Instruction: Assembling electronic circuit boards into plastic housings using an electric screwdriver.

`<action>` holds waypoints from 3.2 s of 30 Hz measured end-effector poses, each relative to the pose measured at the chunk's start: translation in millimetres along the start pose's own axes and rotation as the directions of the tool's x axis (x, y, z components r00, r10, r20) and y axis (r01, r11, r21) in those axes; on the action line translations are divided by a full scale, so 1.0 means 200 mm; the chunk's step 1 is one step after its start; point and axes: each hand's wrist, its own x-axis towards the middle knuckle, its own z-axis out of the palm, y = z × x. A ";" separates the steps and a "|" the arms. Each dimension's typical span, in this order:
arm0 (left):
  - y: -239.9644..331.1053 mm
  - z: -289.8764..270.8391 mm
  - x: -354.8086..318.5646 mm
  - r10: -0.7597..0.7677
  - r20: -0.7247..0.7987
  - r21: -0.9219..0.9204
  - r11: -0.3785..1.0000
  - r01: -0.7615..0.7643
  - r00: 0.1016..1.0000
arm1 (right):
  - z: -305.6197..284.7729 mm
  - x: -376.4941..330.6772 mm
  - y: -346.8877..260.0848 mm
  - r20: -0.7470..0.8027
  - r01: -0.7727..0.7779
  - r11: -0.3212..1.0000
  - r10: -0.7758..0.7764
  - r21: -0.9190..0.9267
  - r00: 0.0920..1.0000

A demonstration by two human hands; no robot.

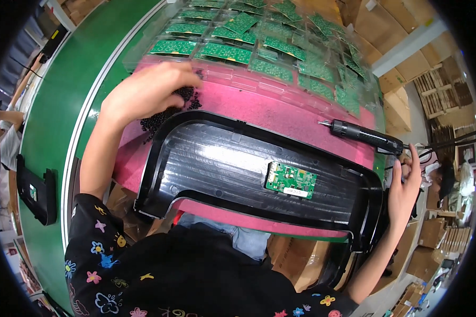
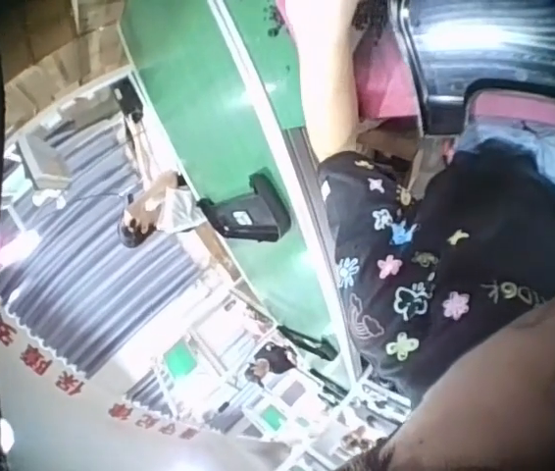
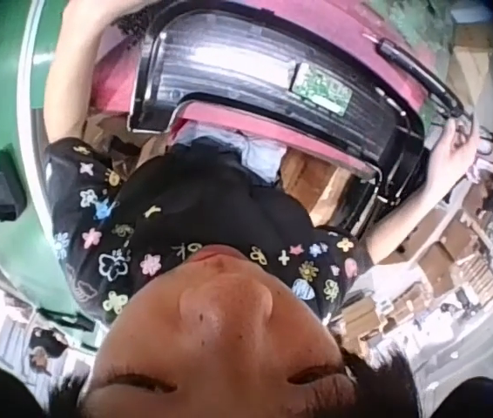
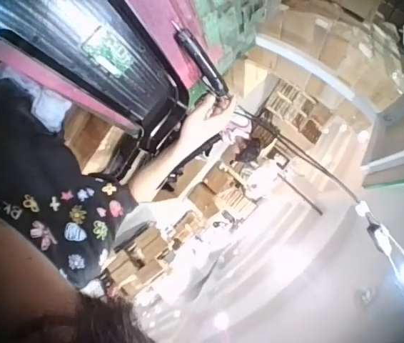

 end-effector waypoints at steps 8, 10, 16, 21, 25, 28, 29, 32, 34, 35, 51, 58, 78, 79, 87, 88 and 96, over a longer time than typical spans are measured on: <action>-0.02 0.13 0.00 0.059 0.090 -0.219 0.975 -0.038 0.994 | 0.21 0.24 0.05 0.063 -0.344 0.732 0.383 0.588 0.922; 0.00 0.13 0.03 0.068 0.087 -0.170 0.984 -0.052 0.994 | 0.27 0.26 0.03 -0.208 -0.094 0.734 0.309 0.672 0.928; -0.07 0.16 0.03 0.129 -0.007 -0.237 0.963 -0.127 0.992 | 0.49 0.23 -0.45 -0.065 0.007 0.387 0.137 0.922 0.988; -0.02 0.14 0.06 0.068 -0.142 -0.250 0.963 -0.102 0.988 | 0.40 0.19 -0.62 -0.062 0.063 0.006 0.203 0.998 0.977; 0.29 0.00 0.15 0.151 -0.225 -0.574 0.778 -0.256 0.963 | 0.28 0.05 -0.78 -0.028 0.082 -0.184 0.283 0.980 0.959; 0.49 0.00 0.21 0.307 -0.350 -0.572 0.678 -0.462 0.885 | 0.21 -0.02 -0.85 0.055 0.026 -0.395 0.191 0.918 0.980; 0.53 0.00 0.23 0.338 -0.381 -0.563 0.653 -0.506 0.861 | 0.20 -0.04 -0.88 0.061 0.025 -0.430 0.185 0.902 0.981; 0.62 -0.01 0.22 0.334 -0.471 -0.457 0.699 -0.550 0.817 | 0.12 -0.10 -0.92 0.035 0.058 -0.498 0.176 0.865 0.984; 0.65 -0.01 0.22 0.316 -0.466 -0.516 0.662 -0.544 0.826 | 0.07 -0.13 -0.89 0.001 0.043 -0.543 0.081 0.839 0.997; 0.66 -0.01 0.23 0.295 -0.458 -0.572 0.625 -0.532 0.839 | 0.06 -0.14 -0.87 -0.022 0.031 -0.558 0.024 0.829 0.999; 0.66 0.08 0.18 0.562 -0.409 -0.170 0.727 -0.665 0.719 | 0.07 -0.22 -0.91 -0.146 0.136 -0.409 0.006 0.902 0.989; 0.61 0.09 0.20 0.624 -0.394 -0.157 0.678 -0.718 0.675 | 0.10 -0.23 -0.91 -0.103 0.103 -0.414 0.020 0.905 0.994; 0.59 0.14 0.19 0.514 -0.144 -0.461 0.721 -0.517 0.845 | 0.07 -0.30 -0.92 -0.362 0.330 -0.174 -0.205 0.928 0.909; 0.59 0.14 0.18 0.520 -0.121 -0.429 0.741 -0.517 0.846 | 0.08 -0.30 -0.92 -0.360 0.327 -0.176 -0.207 0.929 0.910; 0.62 0.13 0.18 0.546 -0.059 -0.306 0.787 -0.536 0.836 | 0.07 -0.30 -0.89 -0.331 0.306 -0.135 -0.250 0.943 0.910; 0.62 0.14 0.17 0.551 -0.055 -0.284 0.791 -0.542 0.833 | 0.08 -0.30 -0.89 -0.327 0.302 -0.132 -0.249 0.944 0.912; 0.59 0.15 0.17 0.539 -0.064 -0.273 0.800 -0.534 0.840 | 0.09 -0.27 -0.83 -0.302 0.265 -0.157 -0.312 0.952 0.901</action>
